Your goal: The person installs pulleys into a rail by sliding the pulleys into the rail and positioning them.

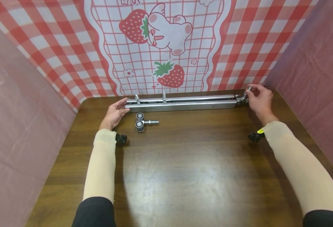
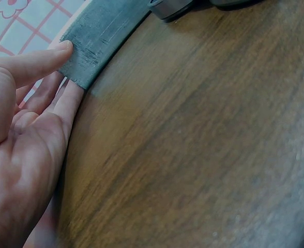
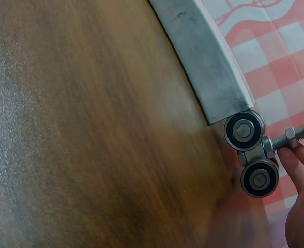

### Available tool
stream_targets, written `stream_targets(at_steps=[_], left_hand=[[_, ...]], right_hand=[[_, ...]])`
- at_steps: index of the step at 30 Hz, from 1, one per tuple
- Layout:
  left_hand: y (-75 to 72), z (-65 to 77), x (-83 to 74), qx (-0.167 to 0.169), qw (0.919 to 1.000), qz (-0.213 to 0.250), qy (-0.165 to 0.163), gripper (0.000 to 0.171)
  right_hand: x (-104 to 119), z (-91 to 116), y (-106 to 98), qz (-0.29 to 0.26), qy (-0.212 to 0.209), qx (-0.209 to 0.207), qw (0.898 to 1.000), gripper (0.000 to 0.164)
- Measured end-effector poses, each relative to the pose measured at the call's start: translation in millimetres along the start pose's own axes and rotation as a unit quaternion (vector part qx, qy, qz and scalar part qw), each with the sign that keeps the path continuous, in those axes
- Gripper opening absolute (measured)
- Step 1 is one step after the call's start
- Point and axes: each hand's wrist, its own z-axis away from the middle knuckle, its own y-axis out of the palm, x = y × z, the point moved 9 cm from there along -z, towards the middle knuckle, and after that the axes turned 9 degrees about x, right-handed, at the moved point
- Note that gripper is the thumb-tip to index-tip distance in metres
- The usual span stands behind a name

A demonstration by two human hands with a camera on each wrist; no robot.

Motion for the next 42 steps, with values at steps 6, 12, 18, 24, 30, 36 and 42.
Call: stream_targets(at_steps=[6,12,18,24,30,36,42], left_hand=[[2.7,-0.2,-1.0,0.007,0.9999,0.009,0.004,0.074],[0.9,1.7,-1.4,0.003,1.0000,-0.002,0.000,0.073],[1.7,3.1,-2.2,0.005,1.0000,-0.004,-0.006,0.073],[2.1,1.6,-2.9,0.007,1.0000,0.001,0.000,0.073],[1.4,2.3,-2.0,0.004,0.9999,-0.003,-0.009,0.073],[1.0,1.9,-1.4,0.004,1.0000,-0.003,-0.007,0.073],[1.9,2.4,-2.2,0.003,1.0000,-0.002,-0.006,0.072]], right_hand=[[-6.2,2.8,3.7,0.000,0.019,0.008,1.000,0.028],[-5.4,3.0,8.0,0.000,0.015,0.024,1.000,0.029],[-5.5,2.5,9.4,0.001,0.019,0.030,0.999,0.032],[-5.8,-0.6,11.2,-0.017,0.017,0.025,0.999,0.031],[-7.2,-3.1,14.6,-0.026,0.031,0.021,0.999,0.031],[-6.1,-3.1,14.9,-0.028,0.039,0.018,0.999,0.032],[-7.1,-4.2,17.4,-0.050,0.041,0.021,0.998,0.031]])
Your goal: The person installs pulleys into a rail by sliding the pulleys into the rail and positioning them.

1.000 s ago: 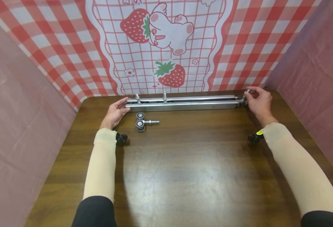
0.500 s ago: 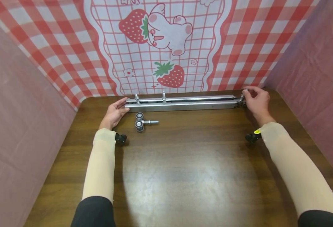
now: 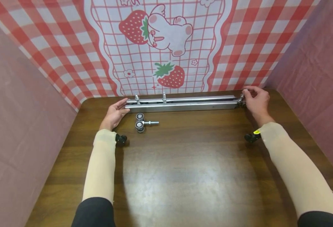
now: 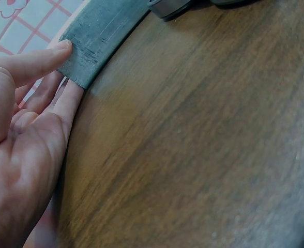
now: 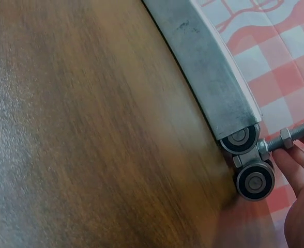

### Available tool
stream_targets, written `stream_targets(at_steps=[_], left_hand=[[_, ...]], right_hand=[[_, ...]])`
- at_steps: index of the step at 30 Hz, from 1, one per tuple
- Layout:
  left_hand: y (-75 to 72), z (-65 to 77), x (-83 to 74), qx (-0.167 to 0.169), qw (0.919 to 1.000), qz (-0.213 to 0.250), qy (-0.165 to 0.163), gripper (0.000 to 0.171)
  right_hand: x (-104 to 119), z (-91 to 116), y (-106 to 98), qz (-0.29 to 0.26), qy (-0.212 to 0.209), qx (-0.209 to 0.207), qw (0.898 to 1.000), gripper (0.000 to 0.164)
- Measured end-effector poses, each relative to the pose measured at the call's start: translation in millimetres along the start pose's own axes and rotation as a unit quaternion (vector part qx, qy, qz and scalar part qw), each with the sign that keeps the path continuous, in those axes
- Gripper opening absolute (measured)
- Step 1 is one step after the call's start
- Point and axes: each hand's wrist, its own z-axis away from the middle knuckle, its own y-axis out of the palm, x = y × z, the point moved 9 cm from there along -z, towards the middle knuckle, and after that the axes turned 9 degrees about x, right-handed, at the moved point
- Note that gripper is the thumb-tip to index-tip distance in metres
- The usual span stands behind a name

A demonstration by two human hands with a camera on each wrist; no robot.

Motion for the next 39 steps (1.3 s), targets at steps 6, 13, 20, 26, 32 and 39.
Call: stream_targets(at_steps=[6,13,20,26,32,39], left_hand=[[2.1,-0.1,0.1,-0.001,1.0000,0.005,0.001,0.073],[0.7,1.5,1.8,0.000,1.0000,-0.001,-0.003,0.073],[0.2,0.5,2.3,0.003,1.0000,-0.006,0.000,0.074],[1.4,0.1,2.2,0.004,1.0000,-0.002,0.004,0.073],[1.5,-0.2,1.1,0.004,1.0000,-0.001,0.005,0.073],[0.4,0.1,1.1,0.002,1.0000,0.000,0.005,0.073]], right_hand=[[4.6,1.0,5.6,0.018,-0.001,0.025,1.000,0.034],[5.9,2.6,11.8,0.009,0.023,0.066,0.998,0.044],[13.4,4.4,21.0,0.001,0.001,0.084,0.996,0.039],[22.4,4.2,28.5,0.000,-0.013,0.091,0.996,0.038],[29.5,4.1,29.7,0.063,-0.019,0.091,0.994,0.037],[40.4,5.6,41.7,0.107,-0.046,0.085,0.990,0.032]])
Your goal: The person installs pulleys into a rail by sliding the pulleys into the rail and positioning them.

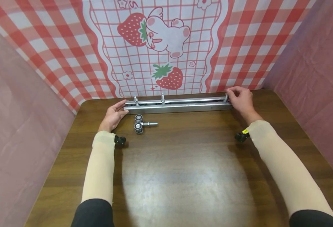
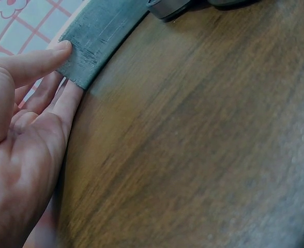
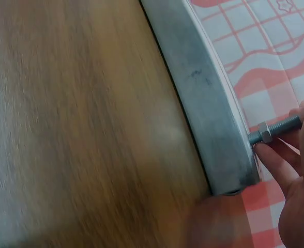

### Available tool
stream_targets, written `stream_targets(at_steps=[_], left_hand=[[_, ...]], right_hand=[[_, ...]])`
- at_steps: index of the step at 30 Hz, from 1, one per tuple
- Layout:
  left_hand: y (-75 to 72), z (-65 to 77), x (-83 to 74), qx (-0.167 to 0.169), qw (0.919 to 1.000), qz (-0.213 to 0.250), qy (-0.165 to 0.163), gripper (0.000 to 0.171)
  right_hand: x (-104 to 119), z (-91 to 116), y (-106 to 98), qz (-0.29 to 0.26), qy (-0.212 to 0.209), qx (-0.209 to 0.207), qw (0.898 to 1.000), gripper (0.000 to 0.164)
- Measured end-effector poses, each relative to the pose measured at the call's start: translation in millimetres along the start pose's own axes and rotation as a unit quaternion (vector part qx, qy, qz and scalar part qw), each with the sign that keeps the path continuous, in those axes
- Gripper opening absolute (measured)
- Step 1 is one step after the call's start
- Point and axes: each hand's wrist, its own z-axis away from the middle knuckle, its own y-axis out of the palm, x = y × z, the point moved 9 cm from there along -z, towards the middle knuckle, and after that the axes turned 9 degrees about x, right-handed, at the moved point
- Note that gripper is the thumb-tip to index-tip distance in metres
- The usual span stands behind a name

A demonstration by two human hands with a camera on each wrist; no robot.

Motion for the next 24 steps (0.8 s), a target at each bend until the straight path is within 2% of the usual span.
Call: stream_targets(at_steps=[5,15,24], left_hand=[[0.4,0.4,-0.3,0.000,1.0000,-0.001,0.001,0.073],[0.8,0.1,0.3,-0.003,1.0000,0.003,-0.002,0.073],[1.4,1.5,-1.1,-0.001,1.0000,-0.001,0.001,0.073]], right_hand=[[7.2,-2.5,14.7,0.000,-0.008,0.007,1.000,0.032],[30.4,-5.5,55.5,-0.057,-0.004,0.055,0.997,0.034],[54.9,-10.1,89.5,-0.062,-0.022,0.070,0.995,0.030]])
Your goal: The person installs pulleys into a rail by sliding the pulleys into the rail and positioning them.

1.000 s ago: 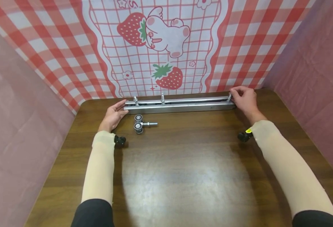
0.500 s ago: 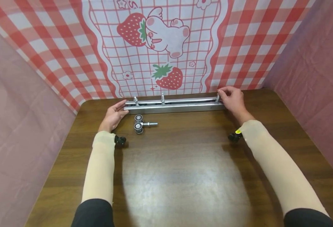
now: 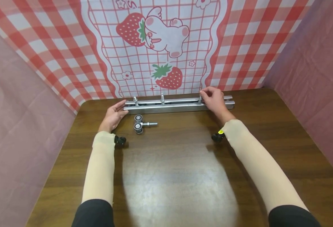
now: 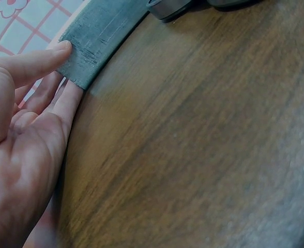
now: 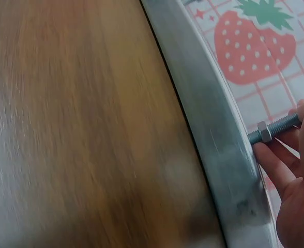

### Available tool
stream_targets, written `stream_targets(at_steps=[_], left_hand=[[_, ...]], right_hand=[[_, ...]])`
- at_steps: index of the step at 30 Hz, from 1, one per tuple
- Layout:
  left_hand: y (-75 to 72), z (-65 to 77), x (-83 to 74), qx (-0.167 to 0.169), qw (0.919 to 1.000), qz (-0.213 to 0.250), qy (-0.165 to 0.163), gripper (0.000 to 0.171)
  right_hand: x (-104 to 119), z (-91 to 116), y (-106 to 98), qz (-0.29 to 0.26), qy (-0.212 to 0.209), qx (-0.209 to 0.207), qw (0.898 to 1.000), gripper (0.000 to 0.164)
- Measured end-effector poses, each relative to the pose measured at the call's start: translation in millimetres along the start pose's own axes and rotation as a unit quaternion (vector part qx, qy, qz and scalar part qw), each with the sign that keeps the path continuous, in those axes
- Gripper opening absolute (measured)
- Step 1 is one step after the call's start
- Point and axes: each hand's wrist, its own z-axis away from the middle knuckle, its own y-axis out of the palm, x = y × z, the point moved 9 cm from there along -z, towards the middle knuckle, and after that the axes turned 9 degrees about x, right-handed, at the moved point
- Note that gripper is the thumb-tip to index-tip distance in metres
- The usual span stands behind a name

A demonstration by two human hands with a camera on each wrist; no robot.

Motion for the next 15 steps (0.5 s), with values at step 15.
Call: stream_targets(at_steps=[15], left_hand=[[0.0,0.7,0.6,-0.003,1.0000,-0.004,0.000,0.073]], right_hand=[[16.2,-5.2,29.8,-0.020,0.007,0.011,1.000,0.030]])
